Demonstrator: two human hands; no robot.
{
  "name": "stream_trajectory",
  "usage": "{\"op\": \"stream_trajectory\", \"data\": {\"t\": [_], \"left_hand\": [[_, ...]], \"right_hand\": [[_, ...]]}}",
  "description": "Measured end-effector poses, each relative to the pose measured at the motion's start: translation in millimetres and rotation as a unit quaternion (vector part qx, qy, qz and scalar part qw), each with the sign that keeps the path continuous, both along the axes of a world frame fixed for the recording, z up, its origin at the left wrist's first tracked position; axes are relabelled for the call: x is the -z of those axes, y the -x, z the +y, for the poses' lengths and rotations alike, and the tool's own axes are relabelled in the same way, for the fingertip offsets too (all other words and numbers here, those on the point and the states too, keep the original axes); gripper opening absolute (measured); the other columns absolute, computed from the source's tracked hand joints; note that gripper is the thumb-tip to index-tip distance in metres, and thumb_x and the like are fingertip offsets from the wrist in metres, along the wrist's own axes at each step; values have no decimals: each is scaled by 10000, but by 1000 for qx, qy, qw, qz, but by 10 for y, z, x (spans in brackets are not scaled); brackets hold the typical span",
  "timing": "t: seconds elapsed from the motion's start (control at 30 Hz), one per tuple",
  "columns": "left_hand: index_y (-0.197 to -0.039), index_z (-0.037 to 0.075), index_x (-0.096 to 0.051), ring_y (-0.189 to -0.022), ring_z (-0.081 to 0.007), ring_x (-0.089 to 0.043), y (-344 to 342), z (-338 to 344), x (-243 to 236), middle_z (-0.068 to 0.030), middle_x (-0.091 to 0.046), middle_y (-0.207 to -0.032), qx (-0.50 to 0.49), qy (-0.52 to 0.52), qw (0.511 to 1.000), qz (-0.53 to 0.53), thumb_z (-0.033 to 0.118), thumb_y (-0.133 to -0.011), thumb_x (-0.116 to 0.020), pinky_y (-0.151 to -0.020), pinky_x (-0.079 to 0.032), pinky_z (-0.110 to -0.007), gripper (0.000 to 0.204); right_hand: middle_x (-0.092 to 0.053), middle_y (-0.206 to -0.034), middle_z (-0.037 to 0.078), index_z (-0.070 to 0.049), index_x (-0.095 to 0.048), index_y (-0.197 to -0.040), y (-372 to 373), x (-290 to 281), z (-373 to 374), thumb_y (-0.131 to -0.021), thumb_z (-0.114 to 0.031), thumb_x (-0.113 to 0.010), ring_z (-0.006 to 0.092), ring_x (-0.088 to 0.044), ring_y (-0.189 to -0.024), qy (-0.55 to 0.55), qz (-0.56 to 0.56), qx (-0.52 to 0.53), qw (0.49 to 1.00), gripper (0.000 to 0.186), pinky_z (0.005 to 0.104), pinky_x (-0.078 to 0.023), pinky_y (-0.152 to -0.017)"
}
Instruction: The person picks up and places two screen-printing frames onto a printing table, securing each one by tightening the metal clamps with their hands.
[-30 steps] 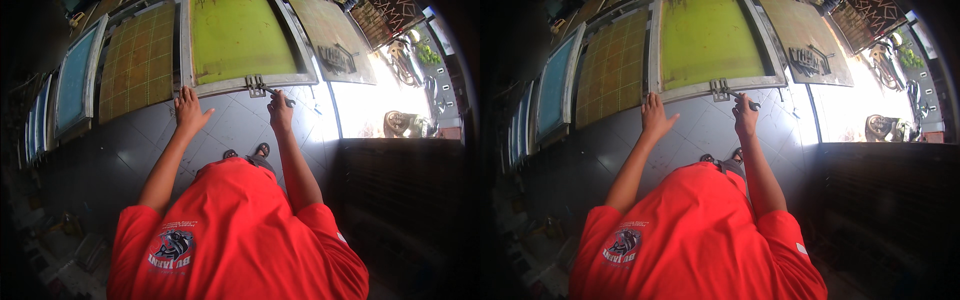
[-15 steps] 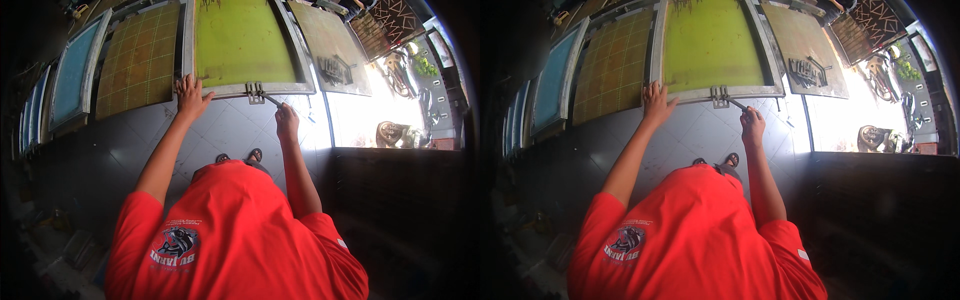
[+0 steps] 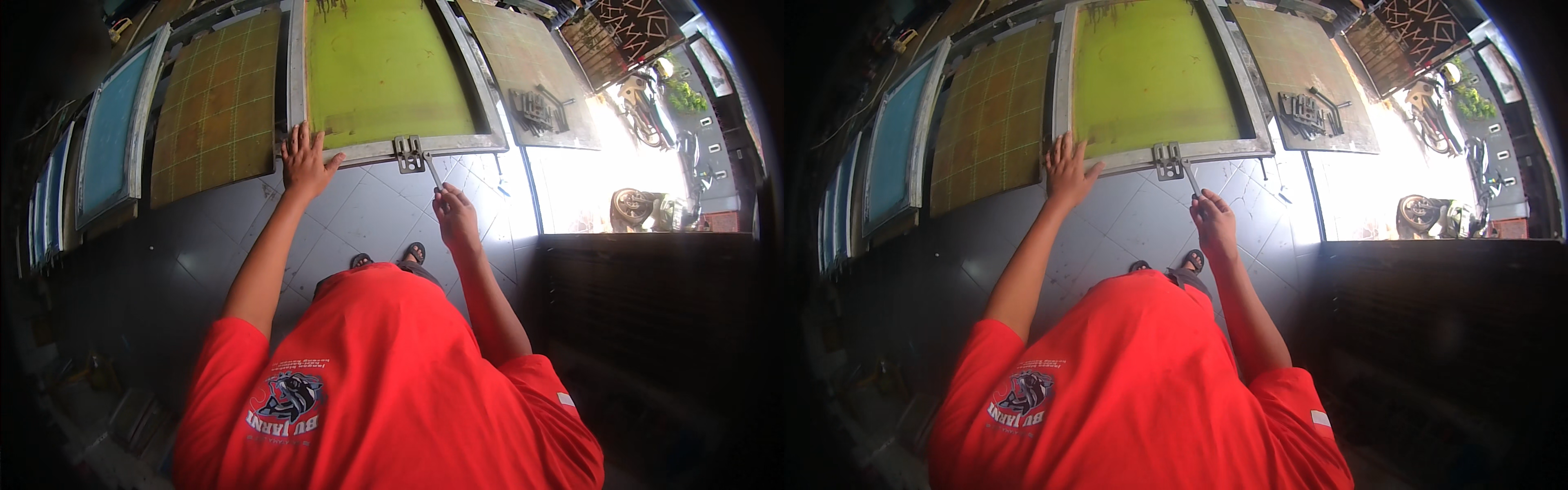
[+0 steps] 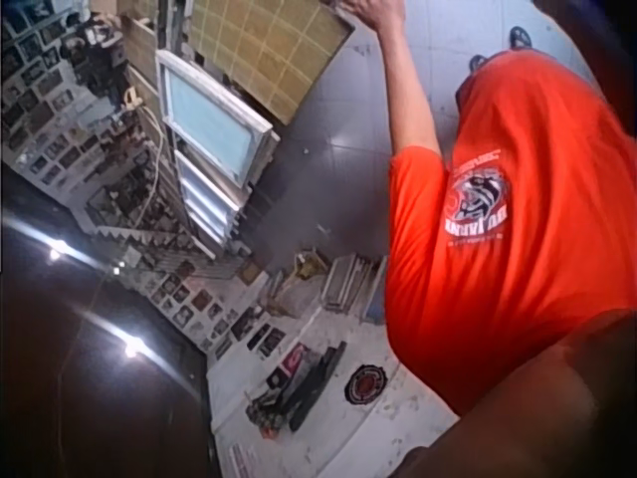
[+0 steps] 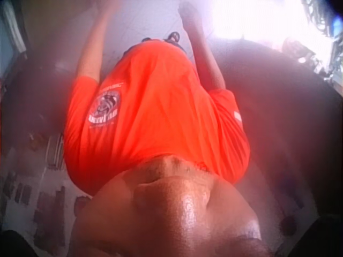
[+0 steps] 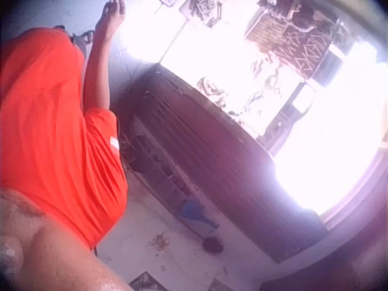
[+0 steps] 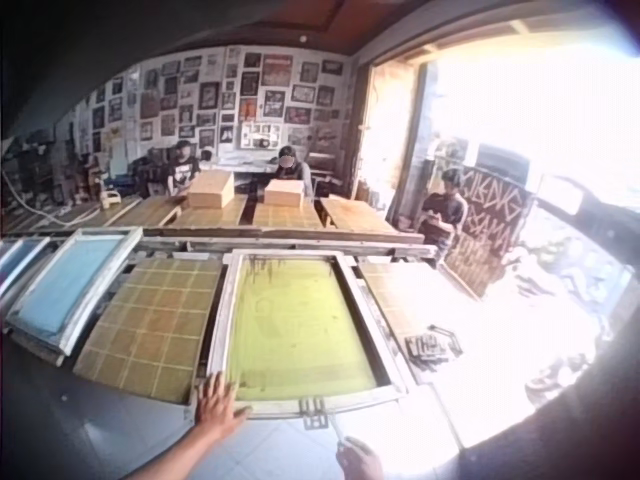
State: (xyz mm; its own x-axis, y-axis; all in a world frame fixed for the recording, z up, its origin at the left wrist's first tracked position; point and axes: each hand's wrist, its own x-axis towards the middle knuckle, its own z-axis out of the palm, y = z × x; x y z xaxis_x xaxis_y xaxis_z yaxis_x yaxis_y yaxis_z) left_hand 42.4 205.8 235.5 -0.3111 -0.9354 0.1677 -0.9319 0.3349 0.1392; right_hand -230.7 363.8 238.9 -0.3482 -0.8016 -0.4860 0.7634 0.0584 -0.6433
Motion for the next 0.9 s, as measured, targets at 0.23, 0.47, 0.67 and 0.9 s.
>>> {"op": "stream_trajectory", "data": {"t": [0.23, 0.47, 0.67, 0.9], "left_hand": [[-1380, 100, -424, -1426, -311, -141, 6, 37, -71, -154, -187, -1534, -7, -26, 1000, -1, 573, -897, -470, -1118, -133, -562, 678], [-1372, 99, -432, -1426, -315, -140, 18, 29, -72, -157, -191, -1533, -9, -19, 1000, 0, 586, -895, -463, -1114, -140, -570, 682], [-1357, 98, -454, -1425, -317, -142, 3, 17, -28, -160, -205, -1526, -7, -11, 1000, -1, 623, -885, -440, -1104, -154, -583, 706], [-1340, 97, -469, -1416, -328, -169, -10, -4, 61, -168, -233, -1514, -1, 26, 1000, 7, 656, -875, -426, -1089, -169, -594, 729]], "right_hand": [[-561, -1032, 142, 122, -400, -1283, -567, -146, -10, -914, 13, -525, 182, -621, -906, 2, 145, -22, 989, 405, 278, -527, -837], [-539, -1011, 141, 106, -360, -1282, -749, -198, -149, -921, 23, -510, 192, -613, -907, -35, 105, -5, 994, 400, 279, -532, -859], [-523, -955, 130, 76, -383, -1197, -837, -158, -218, -922, 31, -498, 176, -593, -847, -32, 38, 30, 998, 301, 301, -533, -866], [-497, -870, 59, -9, -457, -963, -1017, -64, -432, -947, -5, -454, 159, -542, -775, -44, -50, 5, 998, 17, 385, -513, -897]]}}
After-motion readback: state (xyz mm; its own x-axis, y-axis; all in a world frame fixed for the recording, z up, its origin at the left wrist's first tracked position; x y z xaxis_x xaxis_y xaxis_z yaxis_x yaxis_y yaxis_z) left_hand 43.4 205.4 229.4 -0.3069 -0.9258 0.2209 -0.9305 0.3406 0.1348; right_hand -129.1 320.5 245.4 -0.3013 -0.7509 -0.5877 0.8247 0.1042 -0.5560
